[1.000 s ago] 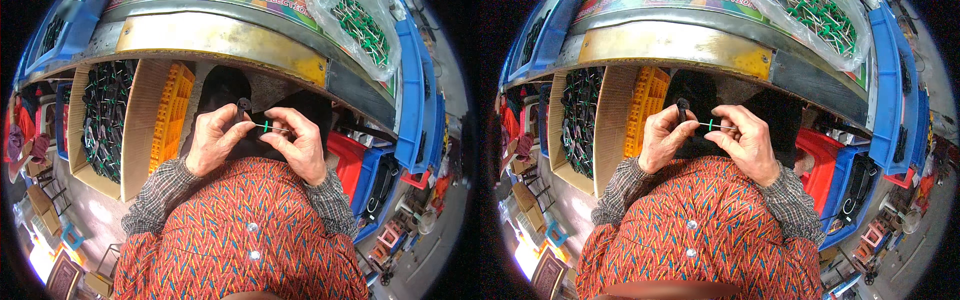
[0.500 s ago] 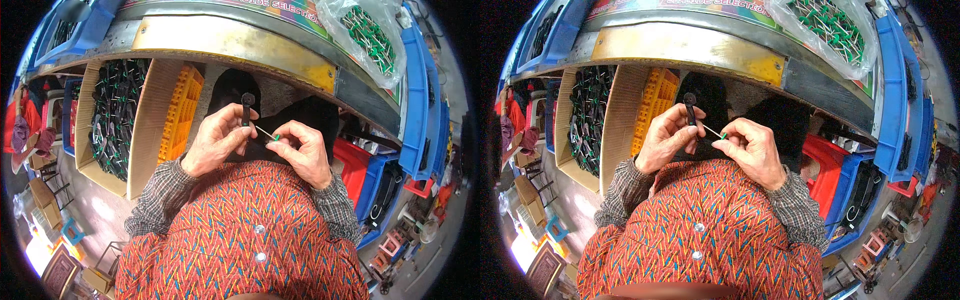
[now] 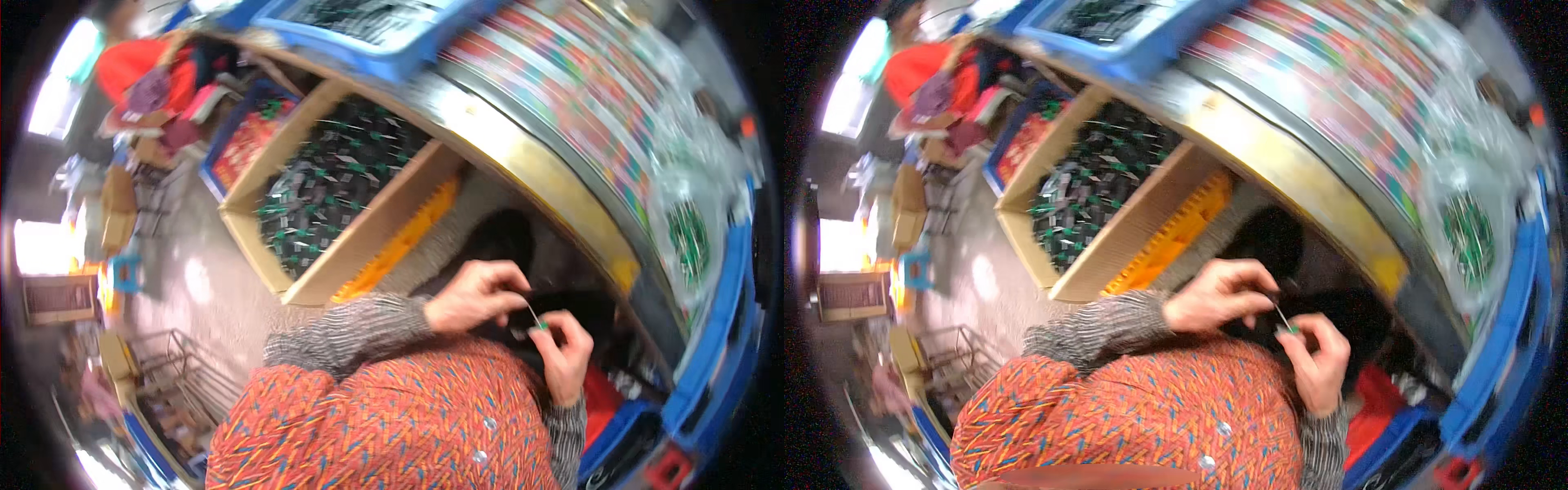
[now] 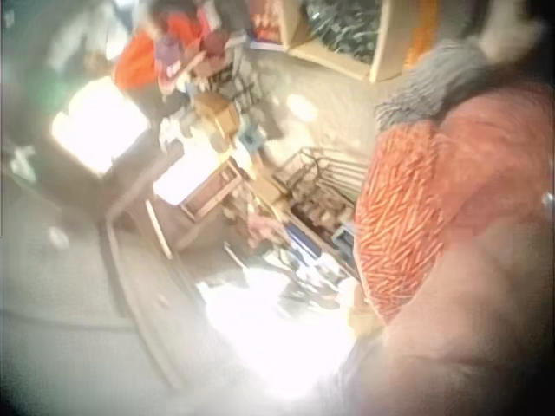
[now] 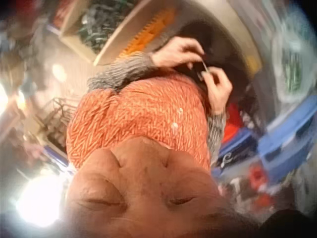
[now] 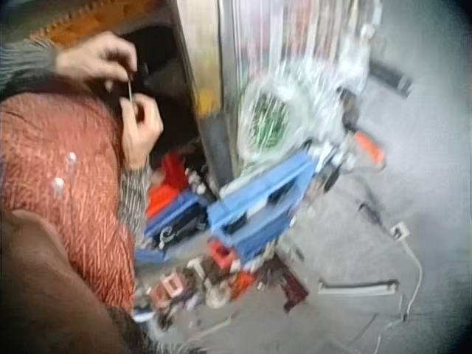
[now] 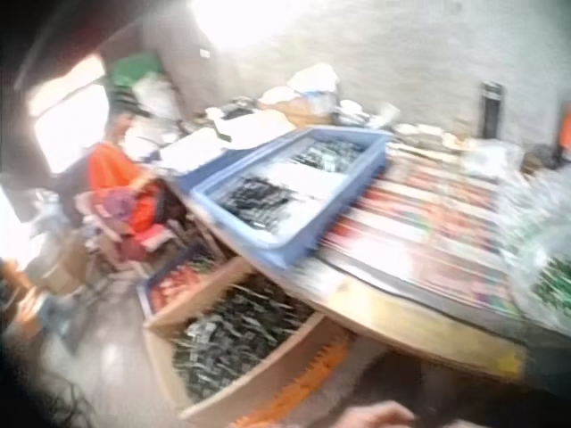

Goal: The person assembles plastic parts by inserting pins into them by hand, places the finished pieces into a cardboard box, and picks up more parts from a tray.

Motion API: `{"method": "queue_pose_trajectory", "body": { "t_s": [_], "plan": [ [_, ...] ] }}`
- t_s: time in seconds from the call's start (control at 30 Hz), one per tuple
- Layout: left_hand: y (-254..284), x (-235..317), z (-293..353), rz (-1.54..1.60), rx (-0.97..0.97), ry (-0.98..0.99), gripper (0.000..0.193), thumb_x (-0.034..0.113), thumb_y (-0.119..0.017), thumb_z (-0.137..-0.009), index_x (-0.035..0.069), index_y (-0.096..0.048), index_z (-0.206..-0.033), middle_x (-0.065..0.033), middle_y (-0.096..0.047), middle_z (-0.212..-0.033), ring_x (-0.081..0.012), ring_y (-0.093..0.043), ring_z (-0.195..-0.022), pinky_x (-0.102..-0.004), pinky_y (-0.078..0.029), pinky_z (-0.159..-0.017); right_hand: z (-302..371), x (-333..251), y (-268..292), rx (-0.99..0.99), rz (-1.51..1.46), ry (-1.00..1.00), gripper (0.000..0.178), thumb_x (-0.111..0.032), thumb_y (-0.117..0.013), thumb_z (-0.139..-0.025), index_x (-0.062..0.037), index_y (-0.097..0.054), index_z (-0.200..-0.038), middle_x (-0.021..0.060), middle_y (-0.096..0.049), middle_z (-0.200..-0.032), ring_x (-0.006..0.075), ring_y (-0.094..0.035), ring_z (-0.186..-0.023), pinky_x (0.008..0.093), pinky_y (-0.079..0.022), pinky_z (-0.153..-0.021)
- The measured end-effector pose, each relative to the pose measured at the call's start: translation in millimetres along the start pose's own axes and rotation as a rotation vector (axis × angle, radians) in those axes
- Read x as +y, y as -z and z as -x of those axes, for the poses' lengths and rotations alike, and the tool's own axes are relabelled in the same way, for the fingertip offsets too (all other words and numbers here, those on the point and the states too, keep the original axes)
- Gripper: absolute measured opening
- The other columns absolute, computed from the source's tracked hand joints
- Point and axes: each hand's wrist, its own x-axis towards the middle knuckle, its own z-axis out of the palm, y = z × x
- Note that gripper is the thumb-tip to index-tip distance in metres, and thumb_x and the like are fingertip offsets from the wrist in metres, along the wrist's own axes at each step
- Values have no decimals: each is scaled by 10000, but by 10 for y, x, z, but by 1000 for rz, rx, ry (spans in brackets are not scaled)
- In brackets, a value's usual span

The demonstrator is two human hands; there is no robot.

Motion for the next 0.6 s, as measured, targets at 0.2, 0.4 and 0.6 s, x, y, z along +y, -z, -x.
{"method": "queue_pose_trajectory", "body": {
  "t_s": [0.2,0.4,0.6],
  "plan": [
    [5,58,77,-63,1,-131,158,102,-629,-869,-13,-591,-971,-26,-609,-770,-55,-555,-575,-213,-460,-523,79,12,-4,-3,-75,-133,108,-27,-669,-753,26,-583,-792,3,-516,-699,68,-458,-643,214,-373,-578],
    [44,53,95,-82,18,-142,161,100,-637,-865,-17,-592,-967,-29,-594,-797,-62,-561,-571,-207,-461,-514,66,127,-18,1,-80,-5,104,-59,-674,-796,-12,-593,-840,-44,-512,-670,17,-417,-538,175,-316,-474],
    [64,55,81,-115,16,-217,164,93,-640,-862,-25,-589,-966,-40,-548,-852,-76,-569,-583,-214,-466,-504,71,107,-8,9,-96,-8,113,-65,-679,-796,-11,-593,-845,-40,-510,-663,18,-417,-535,175,-316,-472]
  ]
}}
